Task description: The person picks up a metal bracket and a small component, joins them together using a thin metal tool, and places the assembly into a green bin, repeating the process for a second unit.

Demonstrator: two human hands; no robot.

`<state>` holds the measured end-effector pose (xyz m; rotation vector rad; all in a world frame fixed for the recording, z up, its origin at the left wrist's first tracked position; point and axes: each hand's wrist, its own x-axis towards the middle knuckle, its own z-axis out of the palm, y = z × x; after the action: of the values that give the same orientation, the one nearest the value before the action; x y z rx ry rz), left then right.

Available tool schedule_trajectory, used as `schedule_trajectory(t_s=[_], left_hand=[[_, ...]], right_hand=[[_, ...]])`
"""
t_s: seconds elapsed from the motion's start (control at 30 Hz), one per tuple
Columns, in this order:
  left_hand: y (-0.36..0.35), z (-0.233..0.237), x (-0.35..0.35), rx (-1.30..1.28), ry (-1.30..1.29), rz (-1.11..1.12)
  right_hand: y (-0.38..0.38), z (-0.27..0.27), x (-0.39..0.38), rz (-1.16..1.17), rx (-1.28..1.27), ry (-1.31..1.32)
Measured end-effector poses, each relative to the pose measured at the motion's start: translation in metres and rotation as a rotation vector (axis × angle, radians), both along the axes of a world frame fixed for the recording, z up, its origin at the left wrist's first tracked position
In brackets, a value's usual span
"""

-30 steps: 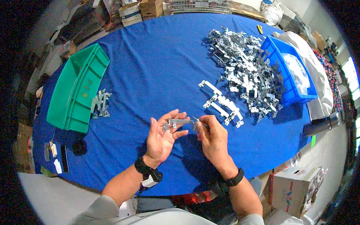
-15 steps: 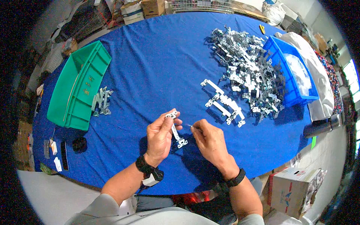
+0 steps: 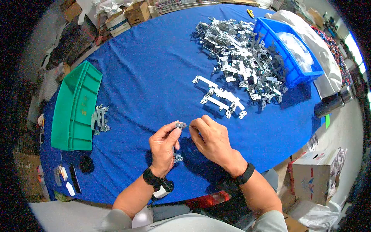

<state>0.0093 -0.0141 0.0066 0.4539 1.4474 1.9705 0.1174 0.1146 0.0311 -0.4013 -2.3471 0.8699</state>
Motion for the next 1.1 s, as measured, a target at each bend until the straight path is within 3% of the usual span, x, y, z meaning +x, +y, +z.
schedule_trajectory(t_s=[0.53,0.73,1.1], left_hand=[[0.001,0.003,0.001,-0.021,0.046,0.031],[0.0,0.001,0.0,-0.025,0.05,0.021],[-0.001,0.003,0.0,-0.028,0.021,0.007]], right_hand=[[-0.001,-0.011,0.0,-0.032,0.16,-0.032],[-0.004,-0.008,-0.001,-0.008,0.032,-0.014],[-0.003,-0.01,0.0,0.015,0.086,-0.063]])
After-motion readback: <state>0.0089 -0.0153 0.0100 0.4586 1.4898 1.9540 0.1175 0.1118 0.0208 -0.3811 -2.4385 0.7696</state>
